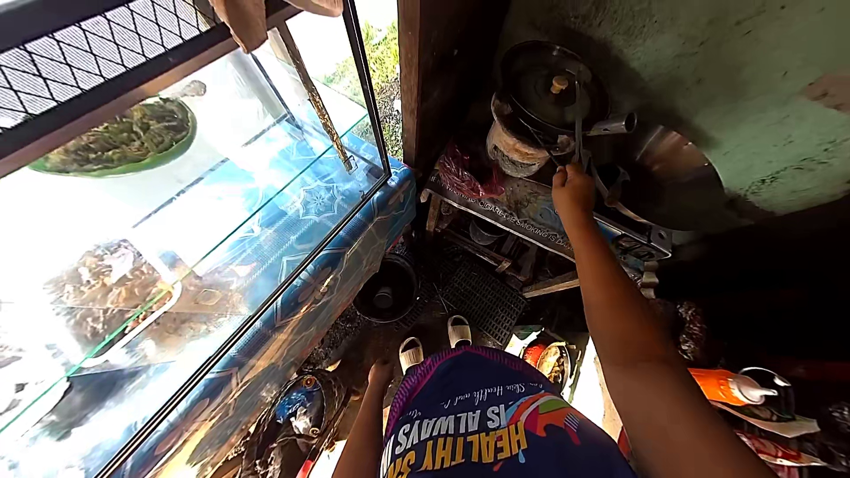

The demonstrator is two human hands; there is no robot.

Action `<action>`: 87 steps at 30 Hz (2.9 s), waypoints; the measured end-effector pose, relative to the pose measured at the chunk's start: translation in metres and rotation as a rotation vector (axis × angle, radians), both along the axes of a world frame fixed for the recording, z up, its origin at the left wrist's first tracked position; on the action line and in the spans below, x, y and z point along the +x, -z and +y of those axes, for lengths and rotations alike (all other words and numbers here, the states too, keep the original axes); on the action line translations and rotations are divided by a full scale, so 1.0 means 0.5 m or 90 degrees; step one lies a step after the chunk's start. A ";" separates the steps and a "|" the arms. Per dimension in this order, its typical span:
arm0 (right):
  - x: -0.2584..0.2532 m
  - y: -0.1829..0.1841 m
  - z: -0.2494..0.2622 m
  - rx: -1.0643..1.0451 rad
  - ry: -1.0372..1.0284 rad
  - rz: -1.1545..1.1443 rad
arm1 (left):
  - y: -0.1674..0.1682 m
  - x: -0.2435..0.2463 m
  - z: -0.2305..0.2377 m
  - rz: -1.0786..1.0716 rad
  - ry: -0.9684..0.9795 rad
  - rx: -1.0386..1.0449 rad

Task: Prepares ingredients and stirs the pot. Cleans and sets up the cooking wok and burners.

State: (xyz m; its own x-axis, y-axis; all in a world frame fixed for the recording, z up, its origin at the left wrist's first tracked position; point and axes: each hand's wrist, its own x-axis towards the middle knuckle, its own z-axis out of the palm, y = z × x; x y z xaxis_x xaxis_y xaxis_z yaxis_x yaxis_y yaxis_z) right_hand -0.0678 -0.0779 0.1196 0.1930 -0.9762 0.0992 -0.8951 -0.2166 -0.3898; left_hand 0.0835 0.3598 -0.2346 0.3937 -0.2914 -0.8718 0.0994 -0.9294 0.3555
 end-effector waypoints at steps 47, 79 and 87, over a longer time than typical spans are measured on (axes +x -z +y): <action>-0.048 -0.010 -0.023 0.033 0.005 -0.198 | 0.010 -0.004 0.040 -0.023 0.083 0.039; 0.021 0.009 -0.012 0.008 0.002 0.053 | 0.018 -0.004 -0.018 0.010 0.040 0.023; 0.007 -0.050 0.027 0.017 -0.004 0.018 | 0.014 -0.013 0.026 0.001 0.116 0.055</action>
